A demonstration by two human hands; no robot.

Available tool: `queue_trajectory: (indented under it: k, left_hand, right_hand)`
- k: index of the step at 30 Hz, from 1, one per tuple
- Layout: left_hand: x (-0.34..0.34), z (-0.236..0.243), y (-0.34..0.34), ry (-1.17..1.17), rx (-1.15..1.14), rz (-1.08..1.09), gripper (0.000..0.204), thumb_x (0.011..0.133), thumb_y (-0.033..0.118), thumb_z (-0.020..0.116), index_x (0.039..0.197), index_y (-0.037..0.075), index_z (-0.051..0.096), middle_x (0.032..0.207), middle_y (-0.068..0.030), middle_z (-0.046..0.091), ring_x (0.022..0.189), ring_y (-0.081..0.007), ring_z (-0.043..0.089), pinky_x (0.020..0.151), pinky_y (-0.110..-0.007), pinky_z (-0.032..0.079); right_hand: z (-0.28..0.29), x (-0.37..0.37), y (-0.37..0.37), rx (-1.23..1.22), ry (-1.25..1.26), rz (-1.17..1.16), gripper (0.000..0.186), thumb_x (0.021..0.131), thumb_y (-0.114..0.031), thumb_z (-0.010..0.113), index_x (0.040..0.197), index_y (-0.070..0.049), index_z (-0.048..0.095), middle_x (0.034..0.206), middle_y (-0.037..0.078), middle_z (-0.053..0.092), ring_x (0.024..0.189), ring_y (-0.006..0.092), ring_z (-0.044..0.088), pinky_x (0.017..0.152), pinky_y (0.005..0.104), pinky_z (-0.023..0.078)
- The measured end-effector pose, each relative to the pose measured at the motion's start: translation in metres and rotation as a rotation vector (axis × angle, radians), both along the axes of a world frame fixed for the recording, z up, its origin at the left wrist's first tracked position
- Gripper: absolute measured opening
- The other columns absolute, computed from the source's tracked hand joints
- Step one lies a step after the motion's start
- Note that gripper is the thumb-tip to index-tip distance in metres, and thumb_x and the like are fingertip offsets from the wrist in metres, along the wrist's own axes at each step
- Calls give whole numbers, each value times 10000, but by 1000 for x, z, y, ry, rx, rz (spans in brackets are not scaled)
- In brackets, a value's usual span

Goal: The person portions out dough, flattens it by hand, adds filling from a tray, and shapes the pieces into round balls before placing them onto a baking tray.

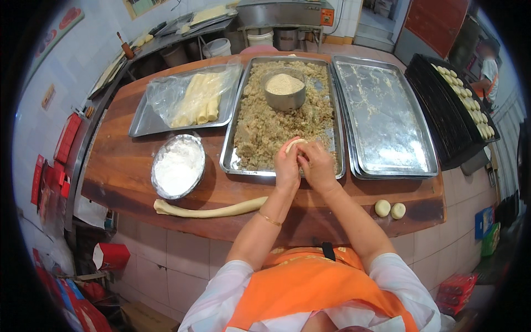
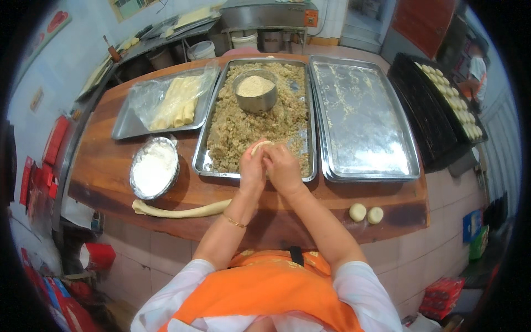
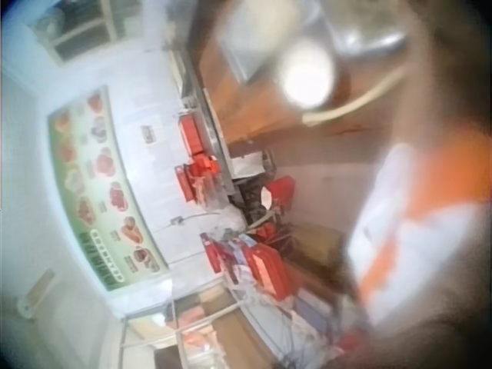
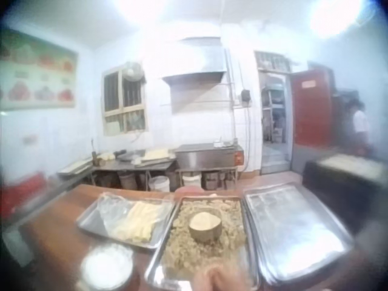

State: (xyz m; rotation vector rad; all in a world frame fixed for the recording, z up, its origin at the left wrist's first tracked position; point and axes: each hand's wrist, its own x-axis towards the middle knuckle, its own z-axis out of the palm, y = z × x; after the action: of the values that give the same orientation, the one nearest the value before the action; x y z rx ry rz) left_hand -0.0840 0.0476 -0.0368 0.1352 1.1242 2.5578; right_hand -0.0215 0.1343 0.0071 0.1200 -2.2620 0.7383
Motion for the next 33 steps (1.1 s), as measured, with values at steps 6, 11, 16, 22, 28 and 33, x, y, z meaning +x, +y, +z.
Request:
queue_trajectory:
  k: [6, 11, 16, 22, 28, 33]
  left_hand:
    - [14, 71, -19, -59, 194, -181, 455, 1113, 337, 378, 1361, -14, 527, 1220, -110, 647, 1140, -222, 617, 996, -382, 514]
    - [-6, 57, 2, -38, 221, -59, 579, 1111, 435, 291, 1230, -27, 618, 1149, -146, 672, 1073, -232, 640, 966, -366, 529]
    - [-21, 27, 3, -446, 432, 8, 509, 1095, 419, 377, 1166, -15, 632, 1086, -144, 685, 1018, -264, 648, 931, -420, 554]
    - [-20, 2, -18, -629, 418, 49, 351, 1061, 386, 515, 1074, 51, 618, 1017, -94, 671, 971, -268, 652, 893, -436, 552]
    - [0, 11, -22, -485, 409, 4, 379, 1007, 443, 618, 891, 82, 597, 886, -63, 621, 815, -191, 629, 727, -342, 555]
    - [4, -11, -24, -499, 346, 41, 385, 991, 422, 653, 901, 53, 589, 940, -94, 637, 855, -204, 629, 763, -357, 562]
  right_hand:
    - [32, 4, 16, -418, -121, 79, 290, 825, 8, 766, 1092, -23, 657, 970, 66, 673, 825, 159, 672, 723, 279, 564]
    - [45, -6, 9, -451, -177, 153, 269, 858, -6, 757, 1107, 6, 655, 941, 70, 706, 801, 113, 688, 712, 256, 564]
    - [54, -9, 23, -177, -362, -38, 130, 901, -102, 692, 1007, -33, 720, 1011, 151, 730, 927, 317, 678, 840, 406, 540]
    - [44, -2, 25, -81, -105, 119, 231, 820, -53, 749, 1045, -106, 765, 1158, 113, 664, 1107, 310, 599, 966, 417, 475]
    - [25, 7, -6, 16, -24, 307, 284, 795, -14, 768, 1063, -107, 749, 1001, 68, 685, 925, 267, 663, 804, 365, 544]
    - [2, 13, -15, 155, 15, 268, 288, 791, -24, 773, 1067, -96, 732, 967, 57, 686, 912, 274, 654, 831, 383, 529]
